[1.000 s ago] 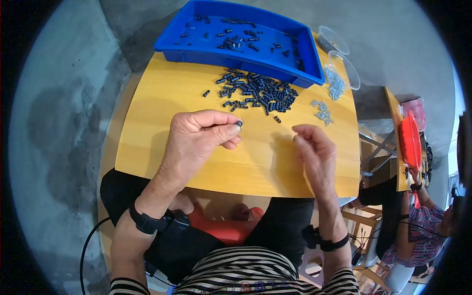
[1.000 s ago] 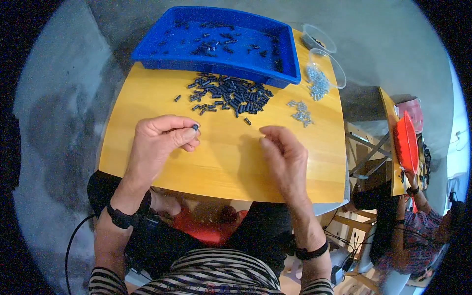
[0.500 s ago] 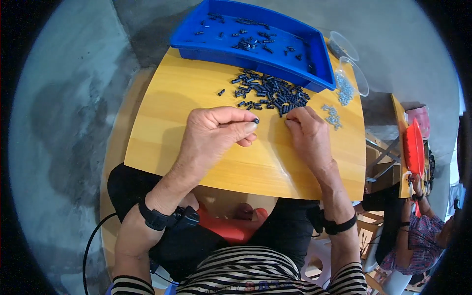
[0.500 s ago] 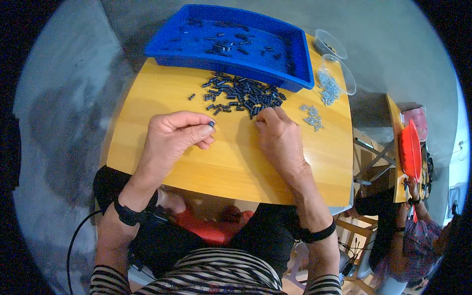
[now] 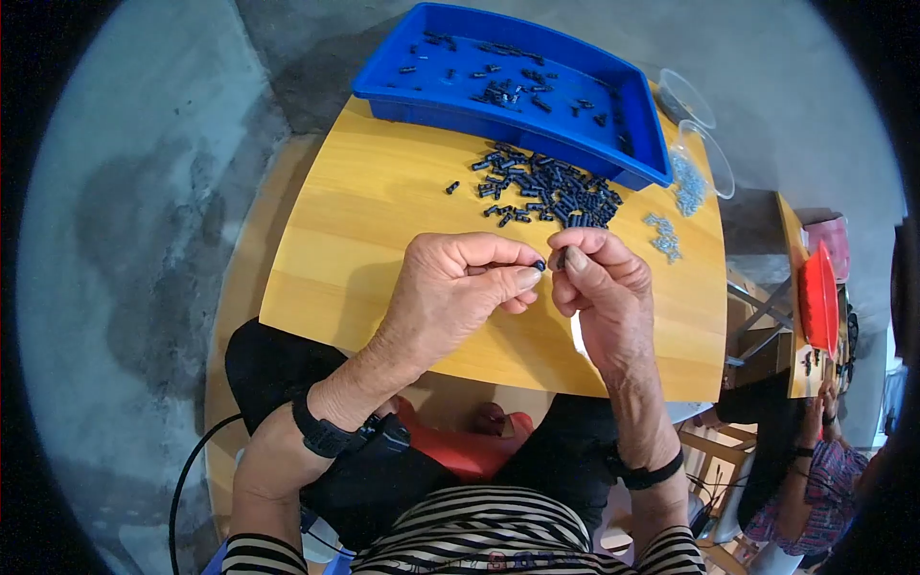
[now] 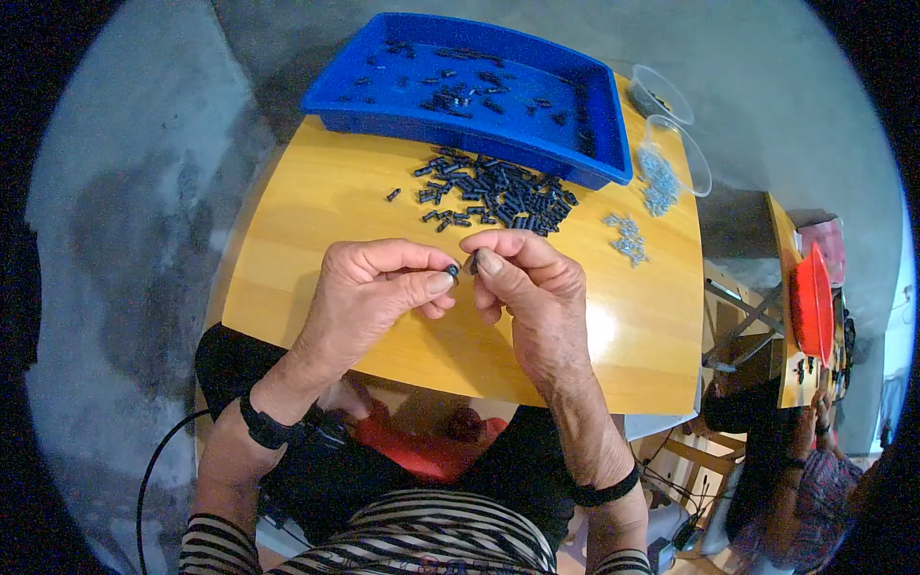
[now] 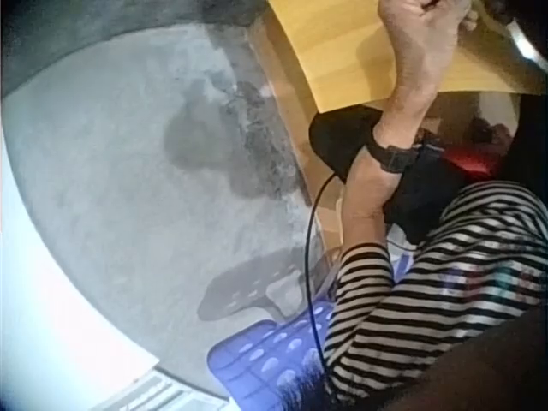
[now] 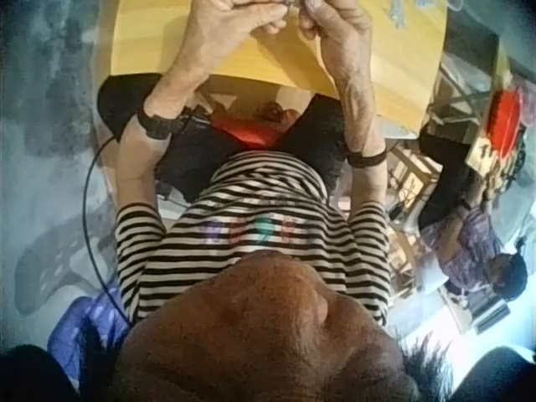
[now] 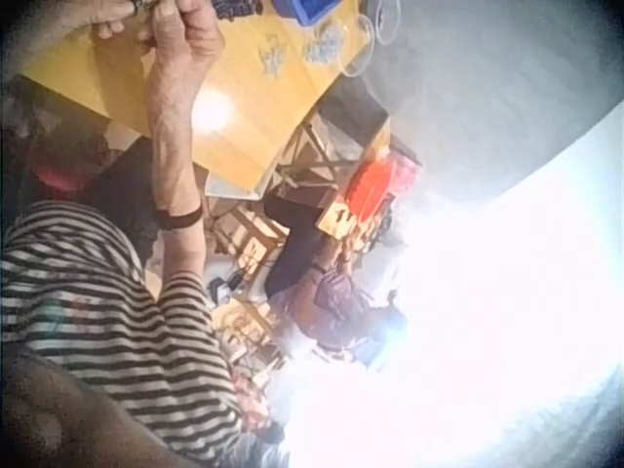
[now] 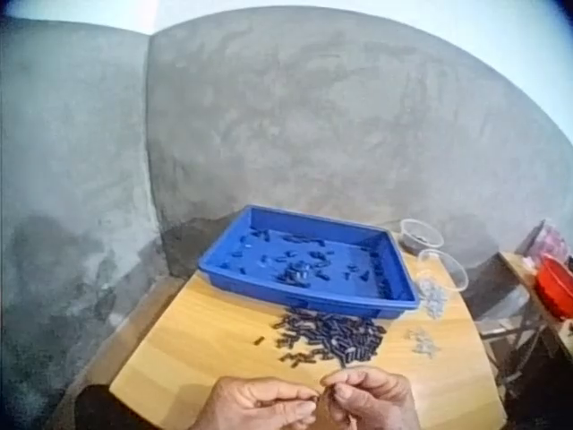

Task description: Assembling small black plastic tubes with white caps at a workshop table.

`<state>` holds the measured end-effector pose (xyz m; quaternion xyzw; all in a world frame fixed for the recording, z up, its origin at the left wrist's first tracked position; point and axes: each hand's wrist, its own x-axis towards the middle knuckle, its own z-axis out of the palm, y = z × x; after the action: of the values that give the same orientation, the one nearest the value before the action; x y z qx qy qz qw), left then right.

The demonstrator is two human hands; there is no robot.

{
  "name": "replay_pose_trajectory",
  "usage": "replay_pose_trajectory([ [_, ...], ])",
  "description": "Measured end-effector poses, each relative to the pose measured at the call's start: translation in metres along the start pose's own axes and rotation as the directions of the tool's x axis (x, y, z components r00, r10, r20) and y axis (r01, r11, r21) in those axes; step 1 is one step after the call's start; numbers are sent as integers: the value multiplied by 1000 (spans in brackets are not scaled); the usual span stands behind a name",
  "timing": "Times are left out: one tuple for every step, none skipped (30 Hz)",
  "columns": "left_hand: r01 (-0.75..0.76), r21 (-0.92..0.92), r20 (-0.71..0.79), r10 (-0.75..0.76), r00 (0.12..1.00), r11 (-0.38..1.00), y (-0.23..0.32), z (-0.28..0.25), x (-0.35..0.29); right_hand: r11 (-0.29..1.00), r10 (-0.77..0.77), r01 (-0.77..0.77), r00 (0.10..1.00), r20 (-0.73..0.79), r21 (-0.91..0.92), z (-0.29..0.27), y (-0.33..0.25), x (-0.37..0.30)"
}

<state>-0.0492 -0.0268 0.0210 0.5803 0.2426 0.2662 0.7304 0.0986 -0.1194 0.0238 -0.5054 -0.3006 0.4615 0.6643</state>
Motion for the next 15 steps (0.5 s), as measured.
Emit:
replay_pose_trajectory([
  [3, -12, 0, -3, 1000, 1000, -1, -1, 0, 999, -15, 15, 1000, 8, 33, 0, 1, 1],
  [6, -25, 0, -6, 1000, 1000, -2, -2, -1, 997, -31, 30, 999, 16, 65, 1, 3, 2],
  [7, -25, -3, -7, 1000, 1000, -2, -1, -1, 997, -29, 28, 999, 18, 66, 0, 4, 3],
  [-2, -17, -4, 1, 1000, 1000, -2, -1, 0, 996, -21, 19, 999, 28, 82, 0, 5, 4],
  [-10, -10, -5, 10, 1000, 1000, -2, 0, 1, 995, -14, 10, 999, 37, 97, 0, 6, 5],
  [-9, -9, -8, 9, 1000, 1000, -2, 1, 1, 995, -12, 8, 999, 40, 99, -1, 8, 6],
  [-11, -28, -8, 11, 1000, 1000, -2, 1, 1, 996, -32, 28, 999, 40, 80, -2, 9, 7],
  [-14, -48, -8, 13, 1000, 999, -2, 1, 2, 997, -52, 50, 998, 40, 61, -3, 10, 8],
  [-13, -47, -10, 13, 1000, 999, -2, 1, 1, 997, -51, 48, 998, 42, 62, -2, 11, 8],
  [-4, -51, -4, 4, 1000, 999, -2, 0, 1, 996, -54, 52, 998, 33, 67, -1, 11, 8],
  [5, -56, 2, -5, 1000, 998, -2, 0, 1, 996, -57, 56, 998, 23, 72, 0, 12, 8],
  [4, -56, 1, -4, 1000, 998, -2, 0, 1, 996, -57, 55, 998, 24, 71, 0, 13, 9],
  [17, -53, 8, -17, 1000, 998, -1, 0, 1, 996, -63, 61, 998, 23, 63, 0, 14, 9],
  [30, -49, 15, -29, 999, 998, 0, 0, 1, 996, -69, 68, 997, 23, 55, 0, 14, 9],
  [29, -50, 14, -28, 1000, 998, 0, 0, 1, 996, -69, 68, 997, 23, 54, 0, 14, 9],
])
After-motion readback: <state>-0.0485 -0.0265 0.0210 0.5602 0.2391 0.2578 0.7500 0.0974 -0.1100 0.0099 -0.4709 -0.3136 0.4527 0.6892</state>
